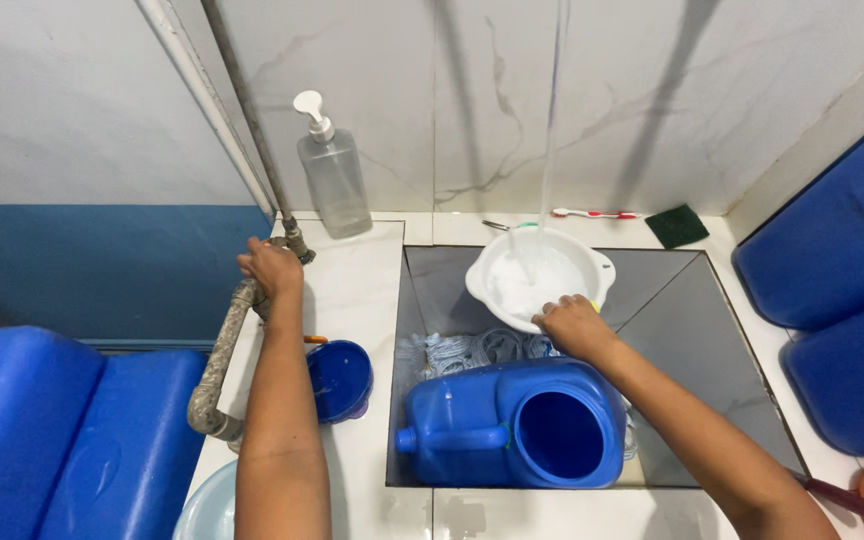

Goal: The person scrubs the exterior of a large blue plastic container with a yellow sponge, rinses it under a tap, and secures the cap. The person then uses scissors to cut a label off the container before scrubbing and rinsing it again.

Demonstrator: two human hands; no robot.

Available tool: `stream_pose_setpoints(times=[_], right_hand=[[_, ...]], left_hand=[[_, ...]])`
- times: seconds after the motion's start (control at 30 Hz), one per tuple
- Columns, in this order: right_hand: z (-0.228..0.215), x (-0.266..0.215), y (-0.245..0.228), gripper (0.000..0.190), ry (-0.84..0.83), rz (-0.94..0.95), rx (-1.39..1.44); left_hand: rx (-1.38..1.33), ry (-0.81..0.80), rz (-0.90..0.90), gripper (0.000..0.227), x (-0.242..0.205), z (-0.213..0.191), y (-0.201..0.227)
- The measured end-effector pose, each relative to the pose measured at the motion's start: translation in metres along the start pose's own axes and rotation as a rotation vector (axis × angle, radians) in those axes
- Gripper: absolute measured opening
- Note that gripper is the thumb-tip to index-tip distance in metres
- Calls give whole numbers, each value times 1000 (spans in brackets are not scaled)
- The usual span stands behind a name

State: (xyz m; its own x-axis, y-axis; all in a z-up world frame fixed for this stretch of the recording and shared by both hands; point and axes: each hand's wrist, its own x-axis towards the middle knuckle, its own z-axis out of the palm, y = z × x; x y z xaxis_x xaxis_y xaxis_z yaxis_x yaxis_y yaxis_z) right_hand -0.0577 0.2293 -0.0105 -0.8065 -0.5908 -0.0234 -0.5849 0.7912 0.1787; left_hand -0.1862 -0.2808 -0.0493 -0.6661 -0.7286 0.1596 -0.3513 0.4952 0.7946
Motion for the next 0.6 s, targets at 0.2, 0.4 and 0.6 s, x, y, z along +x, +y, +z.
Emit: stream_pose_setpoints(times=[0.2, 0.4, 0.6], right_hand=[[8, -3, 0, 26, 47, -2, -9], [-2, 0, -1, 27, 35, -24, -8], [-13, 7, -2, 33, 49, -37, -5]], left_hand=[[-7, -14, 30, 37, -6, -9, 7], [-8, -18, 47, 38, -9, -13, 11], [-10, 25, 97, 36, -4, -4, 1]])
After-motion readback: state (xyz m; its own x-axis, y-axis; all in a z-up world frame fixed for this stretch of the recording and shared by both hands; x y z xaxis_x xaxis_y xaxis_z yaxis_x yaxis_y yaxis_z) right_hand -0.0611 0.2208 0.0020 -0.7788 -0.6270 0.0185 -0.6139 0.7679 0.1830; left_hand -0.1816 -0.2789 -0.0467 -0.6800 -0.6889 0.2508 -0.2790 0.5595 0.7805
